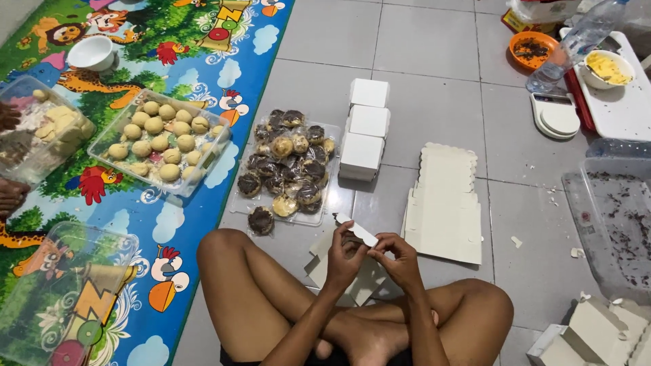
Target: The person sits on the floor and assembles small white cardboard boxes by folding the flaps and tucking them into place. They then pick up a wrapped chocolate truffle and place it inside the assembled box before closing the lid.
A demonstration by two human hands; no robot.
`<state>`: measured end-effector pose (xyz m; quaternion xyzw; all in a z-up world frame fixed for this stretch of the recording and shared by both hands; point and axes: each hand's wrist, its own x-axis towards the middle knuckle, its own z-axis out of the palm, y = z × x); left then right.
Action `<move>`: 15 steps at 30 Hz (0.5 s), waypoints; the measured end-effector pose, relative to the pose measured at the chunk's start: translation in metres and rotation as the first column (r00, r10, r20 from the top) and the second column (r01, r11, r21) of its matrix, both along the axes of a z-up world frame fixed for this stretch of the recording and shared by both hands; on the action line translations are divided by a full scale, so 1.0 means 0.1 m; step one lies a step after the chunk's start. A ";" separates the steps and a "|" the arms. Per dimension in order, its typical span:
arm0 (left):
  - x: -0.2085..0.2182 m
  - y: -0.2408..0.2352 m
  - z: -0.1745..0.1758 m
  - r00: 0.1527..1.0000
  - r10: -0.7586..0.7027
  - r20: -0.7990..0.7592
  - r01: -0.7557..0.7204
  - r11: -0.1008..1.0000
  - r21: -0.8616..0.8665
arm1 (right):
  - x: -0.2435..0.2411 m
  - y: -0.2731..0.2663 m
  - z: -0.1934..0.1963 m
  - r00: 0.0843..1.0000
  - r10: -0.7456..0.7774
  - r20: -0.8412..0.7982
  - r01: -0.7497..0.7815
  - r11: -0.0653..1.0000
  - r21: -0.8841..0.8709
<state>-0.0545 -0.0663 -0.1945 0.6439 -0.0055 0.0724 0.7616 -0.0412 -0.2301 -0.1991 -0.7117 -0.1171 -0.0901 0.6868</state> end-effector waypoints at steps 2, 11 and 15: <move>0.00 0.07 0.07 0.998 0.046 0.031 -0.048 0.996 0.070 | 0.03 -0.04 -0.05 0.998 -0.069 0.000 0.069 0.998 -0.008; 0.43 0.67 -0.17 0.990 0.042 -0.136 0.052 0.783 0.620 | 0.22 -0.37 -0.32 0.932 -0.331 -0.149 0.352 0.925 0.146; 0.43 0.62 -0.13 0.932 -0.103 -0.348 0.286 0.798 0.531 | 0.31 -0.38 -0.44 0.907 -0.356 -0.225 0.393 0.908 0.143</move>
